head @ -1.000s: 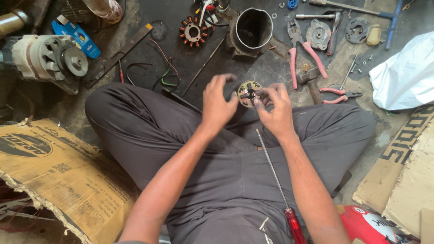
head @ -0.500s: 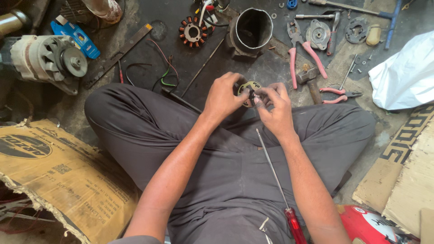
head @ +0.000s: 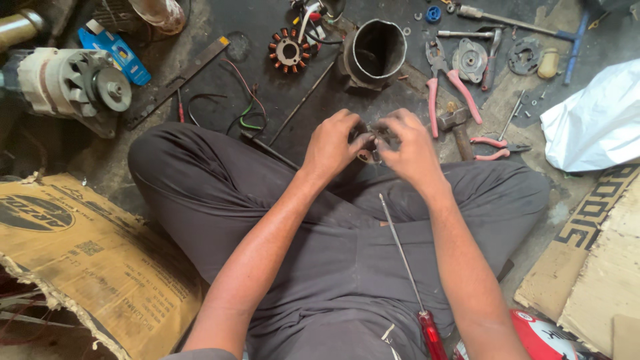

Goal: The person sits on the workshop floor repairing a small motor stator. They strip and position copper wire leads, use a screwdriver on the green battery box, and press and fit wires into the circular stator assembly in their lap, working the connections by hand.

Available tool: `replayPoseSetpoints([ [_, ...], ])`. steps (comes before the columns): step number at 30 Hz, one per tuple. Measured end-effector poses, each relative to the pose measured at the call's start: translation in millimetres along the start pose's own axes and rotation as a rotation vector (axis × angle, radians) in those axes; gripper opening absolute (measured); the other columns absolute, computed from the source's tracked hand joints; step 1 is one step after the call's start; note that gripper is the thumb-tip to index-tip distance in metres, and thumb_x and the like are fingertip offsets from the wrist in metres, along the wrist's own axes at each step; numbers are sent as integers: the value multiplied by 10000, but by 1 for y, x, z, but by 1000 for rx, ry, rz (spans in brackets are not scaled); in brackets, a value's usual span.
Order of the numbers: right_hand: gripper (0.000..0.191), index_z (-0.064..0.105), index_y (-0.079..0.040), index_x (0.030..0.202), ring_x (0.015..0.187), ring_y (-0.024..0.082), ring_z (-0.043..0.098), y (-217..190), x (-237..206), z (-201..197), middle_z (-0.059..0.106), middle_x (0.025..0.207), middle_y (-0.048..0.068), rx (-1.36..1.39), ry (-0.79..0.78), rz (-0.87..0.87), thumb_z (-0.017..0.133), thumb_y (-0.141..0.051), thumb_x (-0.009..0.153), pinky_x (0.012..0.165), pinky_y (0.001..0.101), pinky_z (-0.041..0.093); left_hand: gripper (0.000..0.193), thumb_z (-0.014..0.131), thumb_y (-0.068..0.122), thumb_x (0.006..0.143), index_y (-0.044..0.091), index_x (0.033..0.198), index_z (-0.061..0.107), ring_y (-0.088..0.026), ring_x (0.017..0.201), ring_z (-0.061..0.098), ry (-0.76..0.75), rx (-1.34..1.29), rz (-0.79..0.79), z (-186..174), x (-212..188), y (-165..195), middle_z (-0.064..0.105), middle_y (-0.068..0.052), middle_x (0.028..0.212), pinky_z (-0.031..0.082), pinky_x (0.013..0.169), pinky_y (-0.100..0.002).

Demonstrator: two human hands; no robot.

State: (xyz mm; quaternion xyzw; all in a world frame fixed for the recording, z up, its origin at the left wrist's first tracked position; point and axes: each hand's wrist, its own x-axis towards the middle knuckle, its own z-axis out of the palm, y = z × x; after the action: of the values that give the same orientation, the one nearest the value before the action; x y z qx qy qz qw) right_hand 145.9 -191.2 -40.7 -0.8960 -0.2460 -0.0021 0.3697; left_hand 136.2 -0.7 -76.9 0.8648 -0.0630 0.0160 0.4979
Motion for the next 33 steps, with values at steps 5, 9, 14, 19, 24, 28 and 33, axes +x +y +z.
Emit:
replayPoseSetpoints([
  [5, 398, 706, -8, 1144, 844, 252, 608, 1, 14, -1, 619, 1028, 124, 70, -132, 179, 768, -44, 753, 742, 363, 515, 318, 823, 272, 809, -9, 890, 698, -391, 813, 673, 10, -23, -74, 0, 4, -5, 685, -169, 885, 513, 696, -458],
  [9, 383, 726, -44, 1110, 799, 256, 605, 0, 21, -4, 606, 1003, 122, 47, -213, 211, 791, -63, 733, 711, 382, 507, 316, 695, 314, 1003, -2, 1007, 712, -366, 891, 730, 12, -172, -346, 6, 6, -14, 727, -206, 891, 544, 749, -412],
  [14, 367, 724, -48, 1123, 923, 302, 634, -3, 23, -8, 620, 1026, 121, -77, -189, 12, 799, -66, 763, 784, 404, 513, 301, 583, 121, 889, 37, 1133, 738, -233, 977, 784, -40, -388, -259, 13, 6, -28, 791, -134, 1029, 578, 869, -342],
  [19, 337, 711, -25, 1128, 962, 279, 647, -4, 20, -6, 633, 1051, 115, -38, -153, 19, 788, -44, 800, 813, 381, 524, 494, 701, -3, 741, 43, 1232, 678, -281, 1050, 745, -209, -322, -131, 9, 4, -34, 745, -149, 1108, 566, 908, -355],
  [24, 349, 658, -4, 1213, 993, 177, 635, 7, -3, -12, 600, 1202, 106, 386, -75, 228, 738, 4, 874, 866, 294, 574, 660, 717, -47, 705, 75, 1348, 629, -364, 1161, 653, -290, -178, 62, -4, -2, -29, 668, -162, 1218, 531, 976, -395],
  [28, 514, 554, -25, 1367, 979, 155, 652, 16, -46, 1, 618, 1243, 104, 319, 58, 468, 662, 41, 869, 806, 300, 578, 651, 782, -36, 657, 49, 1269, 577, -403, 1167, 620, -242, -99, 78, -12, -13, -15, 644, -172, 1203, 519, 949, -432],
  [33, 714, 367, -40, 1492, 1095, 166, 583, 22, -80, 45, 509, 1358, 121, 701, 88, 574, 669, 74, 855, 925, 310, 541, 607, 812, -9, 691, 53, 1222, 524, -413, 1161, 619, -160, -67, -40, -13, -32, 0, 613, -167, 1229, 540, 907, -434],
])
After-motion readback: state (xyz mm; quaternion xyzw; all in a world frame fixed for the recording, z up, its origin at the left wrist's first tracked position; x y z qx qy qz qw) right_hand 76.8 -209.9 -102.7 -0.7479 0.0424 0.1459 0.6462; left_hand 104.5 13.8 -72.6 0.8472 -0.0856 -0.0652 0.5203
